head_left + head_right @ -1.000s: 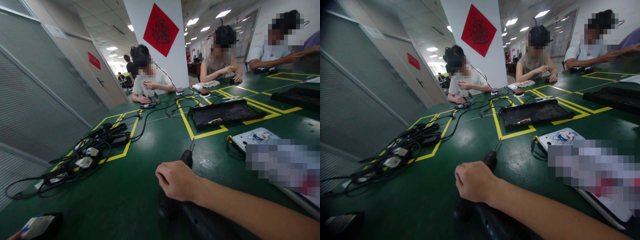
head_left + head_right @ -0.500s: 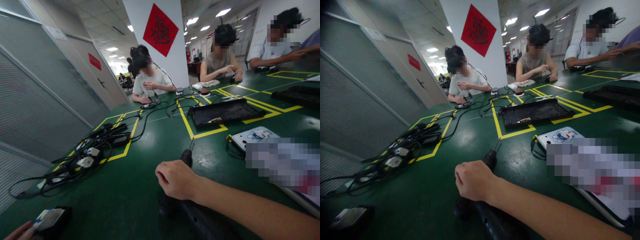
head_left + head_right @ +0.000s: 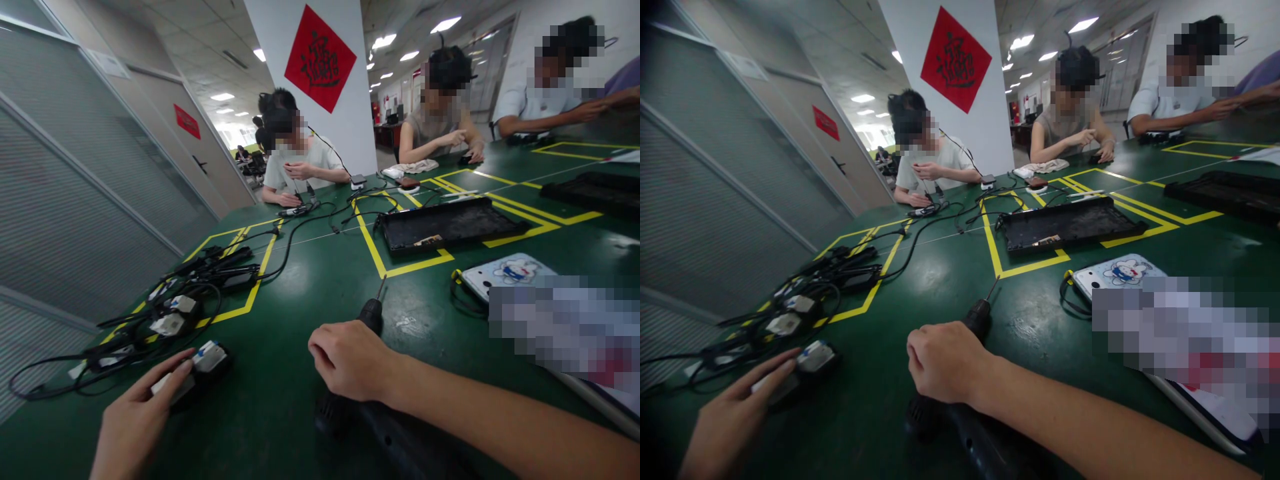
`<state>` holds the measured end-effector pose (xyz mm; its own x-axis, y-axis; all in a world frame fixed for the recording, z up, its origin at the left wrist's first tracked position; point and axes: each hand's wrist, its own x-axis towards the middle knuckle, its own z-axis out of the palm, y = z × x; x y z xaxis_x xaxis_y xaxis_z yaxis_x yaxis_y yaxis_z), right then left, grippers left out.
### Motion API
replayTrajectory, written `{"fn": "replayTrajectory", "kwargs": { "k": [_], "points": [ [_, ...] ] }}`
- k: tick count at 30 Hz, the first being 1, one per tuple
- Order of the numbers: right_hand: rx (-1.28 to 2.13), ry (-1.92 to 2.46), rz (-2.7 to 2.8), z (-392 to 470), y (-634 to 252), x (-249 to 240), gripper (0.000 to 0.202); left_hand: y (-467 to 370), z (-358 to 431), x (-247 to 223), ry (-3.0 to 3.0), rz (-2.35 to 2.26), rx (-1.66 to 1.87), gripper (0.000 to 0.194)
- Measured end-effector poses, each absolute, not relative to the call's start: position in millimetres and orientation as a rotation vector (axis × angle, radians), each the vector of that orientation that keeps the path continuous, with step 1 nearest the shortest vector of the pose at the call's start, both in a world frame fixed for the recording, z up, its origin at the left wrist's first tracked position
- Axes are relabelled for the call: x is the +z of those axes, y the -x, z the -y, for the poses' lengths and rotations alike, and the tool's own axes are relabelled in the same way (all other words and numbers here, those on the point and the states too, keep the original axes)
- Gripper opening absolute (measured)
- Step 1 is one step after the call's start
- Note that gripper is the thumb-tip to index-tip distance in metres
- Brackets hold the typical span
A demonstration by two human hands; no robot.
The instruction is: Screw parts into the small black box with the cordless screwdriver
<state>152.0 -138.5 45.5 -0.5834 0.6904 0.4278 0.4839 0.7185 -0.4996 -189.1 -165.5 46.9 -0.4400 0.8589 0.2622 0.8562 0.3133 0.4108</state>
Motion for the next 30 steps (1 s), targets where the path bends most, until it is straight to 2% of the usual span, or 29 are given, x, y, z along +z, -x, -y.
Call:
{"fn": "replayTrajectory", "kwargs": {
  "k": [7, 12, 17, 30],
  "points": [
    [0.461, 0.883, 2.316, 140.2, -153.7, 48.5, 0.013, 137.0, 138.9, 42.8, -1.637, -2.185, 0.953, 0.037],
    [0.448, 0.899, 2.318, 139.9, -152.5, 47.3, 0.012, 105.9, 130.3, 28.2, -1.988, -1.935, 1.096, 0.035],
    [0.429, 0.916, 2.313, 139.3, -150.7, 46.2, 0.012, 81.5, 112.9, 19.1, -2.330, -1.624, 1.020, 0.026],
    [0.436, 0.926, 2.305, 140.4, -151.8, 48.2, 0.011, 59.9, 69.0, 31.9, -2.393, -1.389, 0.877, 0.026]
  ]
}}
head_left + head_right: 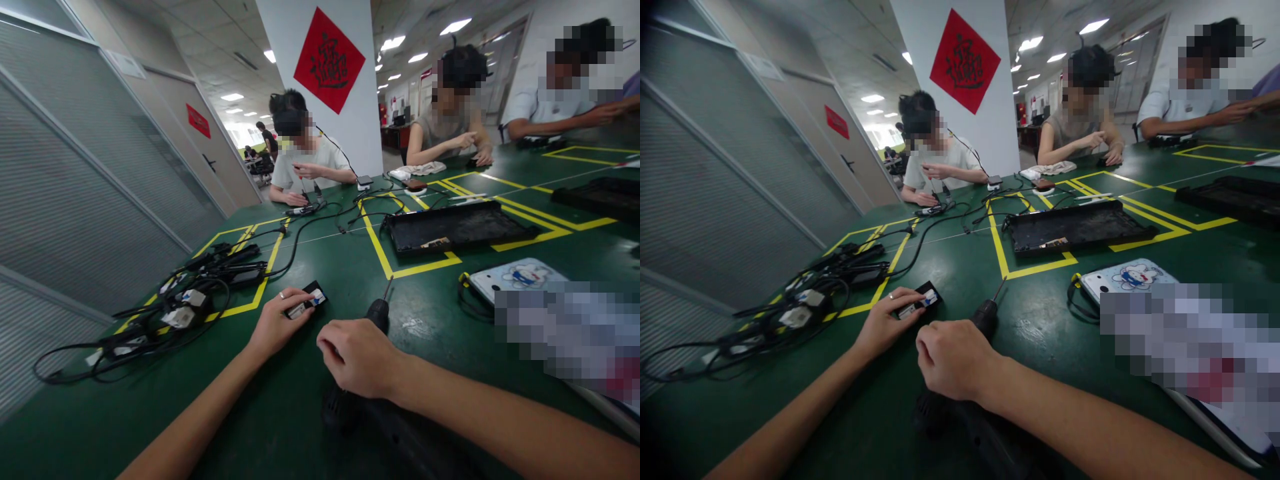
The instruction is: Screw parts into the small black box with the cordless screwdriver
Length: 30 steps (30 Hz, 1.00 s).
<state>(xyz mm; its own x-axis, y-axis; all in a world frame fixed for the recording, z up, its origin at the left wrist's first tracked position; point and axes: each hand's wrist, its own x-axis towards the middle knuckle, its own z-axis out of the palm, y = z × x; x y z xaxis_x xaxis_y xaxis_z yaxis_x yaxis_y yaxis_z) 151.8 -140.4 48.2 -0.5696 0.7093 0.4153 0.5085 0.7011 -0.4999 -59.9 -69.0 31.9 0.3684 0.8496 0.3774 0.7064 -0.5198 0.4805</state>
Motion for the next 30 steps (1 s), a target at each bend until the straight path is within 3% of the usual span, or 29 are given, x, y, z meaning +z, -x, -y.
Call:
{"fn": "replayTrajectory", "kwargs": {
  "k": [9, 15, 26, 30],
  "points": [
    [0.442, 0.940, 2.305, 139.5, -150.5, 47.3, 0.008, 23.1, 27.6, 41.8, -2.319, -1.101, 0.762, 0.032],
    [0.447, 0.952, 2.315, 140.4, -151.2, 49.1, 0.008, -11.5, 6.1, 42.8, -2.301, -0.915, 0.733, 0.058],
    [0.512, 0.931, 2.308, 139.3, -151.1, 47.8, 0.009, -10.2, 2.6, 33.1, -2.053, -0.891, 0.697, 0.061],
    [0.524, 0.936, 2.309, 140.5, -149.5, 47.1, 0.008, -9.6, 6.8, 23.5, -2.112, -0.939, 0.789, 0.051]
  ]
}}
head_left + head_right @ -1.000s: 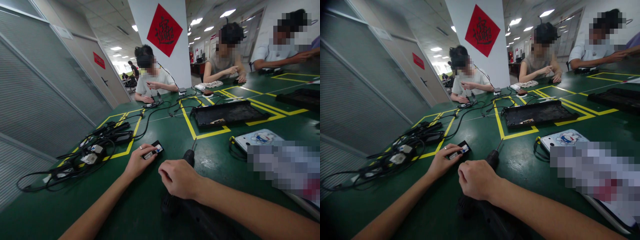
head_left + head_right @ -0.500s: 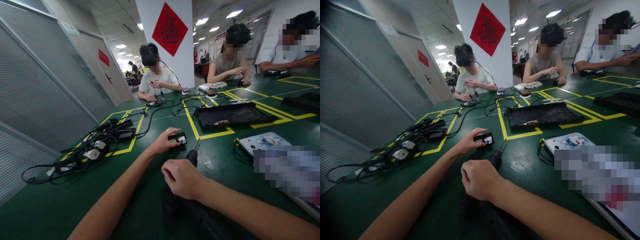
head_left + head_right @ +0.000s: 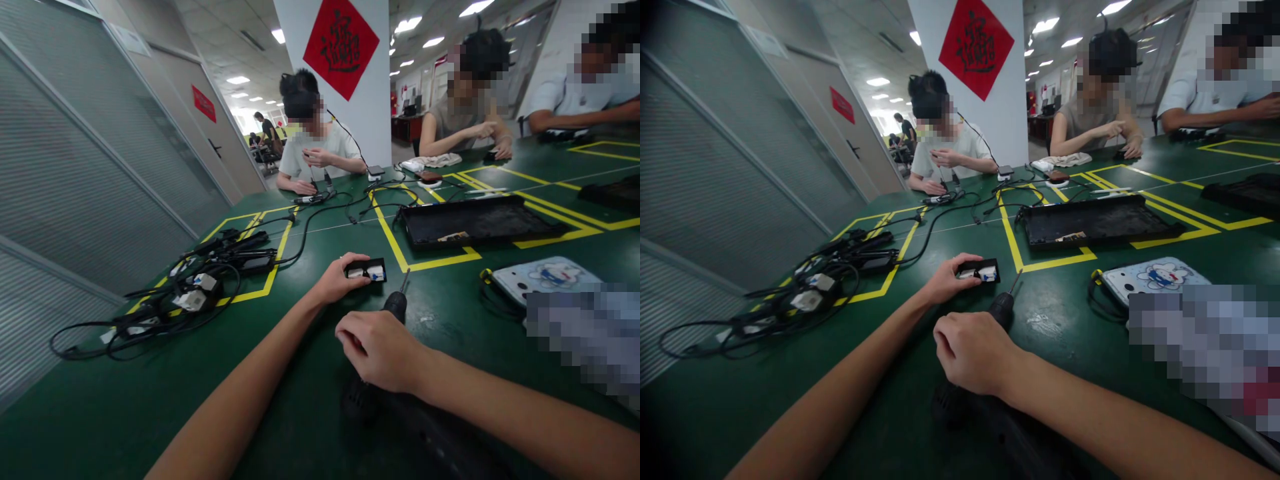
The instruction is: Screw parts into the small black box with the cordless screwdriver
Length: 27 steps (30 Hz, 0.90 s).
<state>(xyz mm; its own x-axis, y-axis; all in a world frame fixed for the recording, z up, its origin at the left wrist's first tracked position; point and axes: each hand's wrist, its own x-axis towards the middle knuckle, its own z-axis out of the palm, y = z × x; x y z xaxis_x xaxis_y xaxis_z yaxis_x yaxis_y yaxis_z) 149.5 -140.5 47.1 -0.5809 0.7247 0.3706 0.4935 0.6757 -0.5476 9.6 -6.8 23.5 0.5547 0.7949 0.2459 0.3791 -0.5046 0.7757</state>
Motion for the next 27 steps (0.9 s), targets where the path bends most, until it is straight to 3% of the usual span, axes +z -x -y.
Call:
{"fn": "replayTrajectory", "kwargs": {
  "k": [11, 27],
  "points": [
    [0.516, 0.933, 2.312, 140.0, -149.4, 46.8, 0.010, -14.8, 11.0, 9.9, -2.206, -0.894, 1.002, 0.026],
    [0.530, 0.939, 2.340, 143.8, -150.0, 48.8, 0.012, -14.7, 9.6, 6.6, -2.121, -0.901, 1.026, 0.033]
  ]
}}
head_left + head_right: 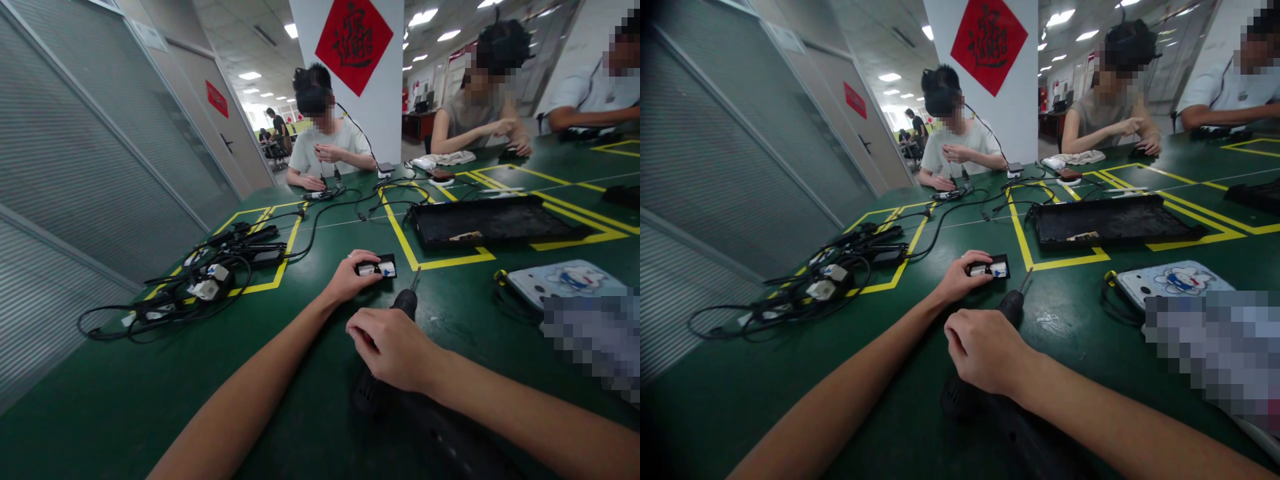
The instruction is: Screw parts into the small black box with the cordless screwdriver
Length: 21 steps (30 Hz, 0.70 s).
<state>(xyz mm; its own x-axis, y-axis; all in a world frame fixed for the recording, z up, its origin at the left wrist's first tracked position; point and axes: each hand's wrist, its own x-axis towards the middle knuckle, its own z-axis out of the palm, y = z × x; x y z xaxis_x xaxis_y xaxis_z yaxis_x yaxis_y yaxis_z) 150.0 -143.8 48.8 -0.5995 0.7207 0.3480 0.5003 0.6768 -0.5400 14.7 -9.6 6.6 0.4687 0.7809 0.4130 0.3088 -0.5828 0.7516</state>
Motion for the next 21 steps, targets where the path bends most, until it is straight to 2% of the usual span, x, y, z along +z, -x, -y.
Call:
{"fn": "replayTrajectory", "kwargs": {
  "k": [17, 21],
  "points": [
    [0.383, 1.027, 2.458, 149.7, -148.0, 53.5, 0.013, -15.3, 10.2, 7.8, -2.149, -0.900, 1.034, 0.032],
    [0.304, 1.087, 2.471, 152.7, -146.4, 55.2, 0.015, -16.5, 12.5, 12.4, -2.114, -0.911, 1.020, 0.026]
  ]
}}
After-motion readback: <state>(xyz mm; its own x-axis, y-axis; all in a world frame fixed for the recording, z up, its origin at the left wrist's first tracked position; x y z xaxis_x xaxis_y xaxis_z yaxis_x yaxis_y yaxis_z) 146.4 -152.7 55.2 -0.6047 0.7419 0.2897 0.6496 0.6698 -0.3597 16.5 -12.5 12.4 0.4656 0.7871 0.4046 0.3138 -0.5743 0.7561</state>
